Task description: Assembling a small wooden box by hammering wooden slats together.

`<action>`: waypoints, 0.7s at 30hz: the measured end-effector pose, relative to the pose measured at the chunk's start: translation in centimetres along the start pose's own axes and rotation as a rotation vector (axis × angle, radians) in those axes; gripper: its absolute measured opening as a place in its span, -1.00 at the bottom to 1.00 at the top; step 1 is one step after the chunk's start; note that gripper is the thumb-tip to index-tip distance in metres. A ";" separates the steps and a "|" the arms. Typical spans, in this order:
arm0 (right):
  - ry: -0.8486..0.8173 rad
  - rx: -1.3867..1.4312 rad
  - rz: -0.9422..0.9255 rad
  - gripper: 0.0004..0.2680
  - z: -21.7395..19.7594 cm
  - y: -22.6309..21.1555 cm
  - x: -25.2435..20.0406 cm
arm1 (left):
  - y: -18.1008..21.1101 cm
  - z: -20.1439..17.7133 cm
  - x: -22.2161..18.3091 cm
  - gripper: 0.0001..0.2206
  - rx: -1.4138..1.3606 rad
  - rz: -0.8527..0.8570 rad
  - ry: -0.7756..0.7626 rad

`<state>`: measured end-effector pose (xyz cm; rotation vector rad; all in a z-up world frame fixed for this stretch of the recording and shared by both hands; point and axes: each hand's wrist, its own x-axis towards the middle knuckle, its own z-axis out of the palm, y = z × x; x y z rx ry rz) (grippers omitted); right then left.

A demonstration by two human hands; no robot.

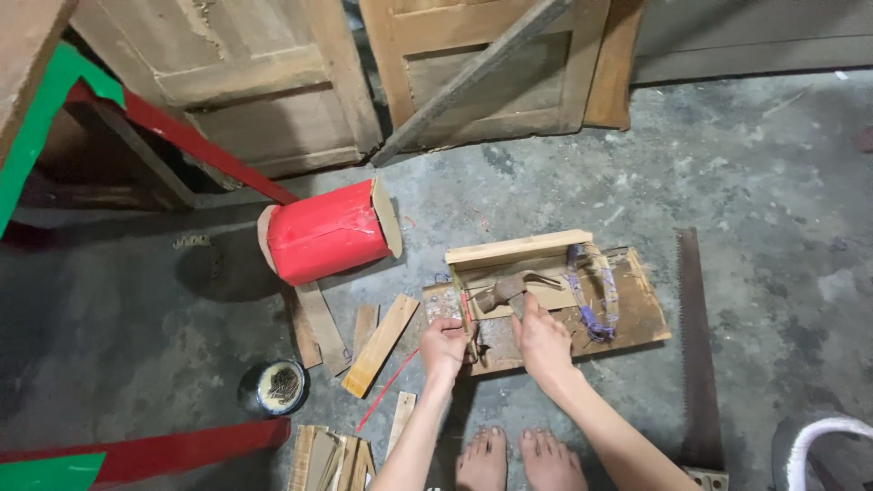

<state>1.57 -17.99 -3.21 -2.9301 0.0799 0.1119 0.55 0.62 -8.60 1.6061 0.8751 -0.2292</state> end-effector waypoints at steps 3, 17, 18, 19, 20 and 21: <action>-0.001 -0.048 0.015 -0.62 0.8 0.1 0.0 | -0.4 1.2 -0.3 -0.67 -0.034 0.022 0.027; -0.426 0.810 0.152 -0.54 -7.4 1.8 -0.1 | 3.8 0.6 -7.3 -0.77 -0.631 0.090 -0.004; -0.565 1.105 0.307 -0.63 -9.4 1.9 -0.2 | 3.7 0.7 -7.2 -0.75 -0.651 0.081 0.004; -0.566 1.104 0.307 -0.63 -8.9 2.5 -0.4 | 3.6 0.7 -7.2 -0.75 -0.652 0.080 0.004; -0.724 1.412 0.332 -0.70 -8.5 3.2 -0.5 | 3.6 0.8 -7.1 -0.73 -0.645 0.087 0.003; -0.883 1.719 0.353 -0.75 -8.1 3.8 -0.6 | 3.6 0.8 -7.1 -0.70 -0.639 0.094 0.003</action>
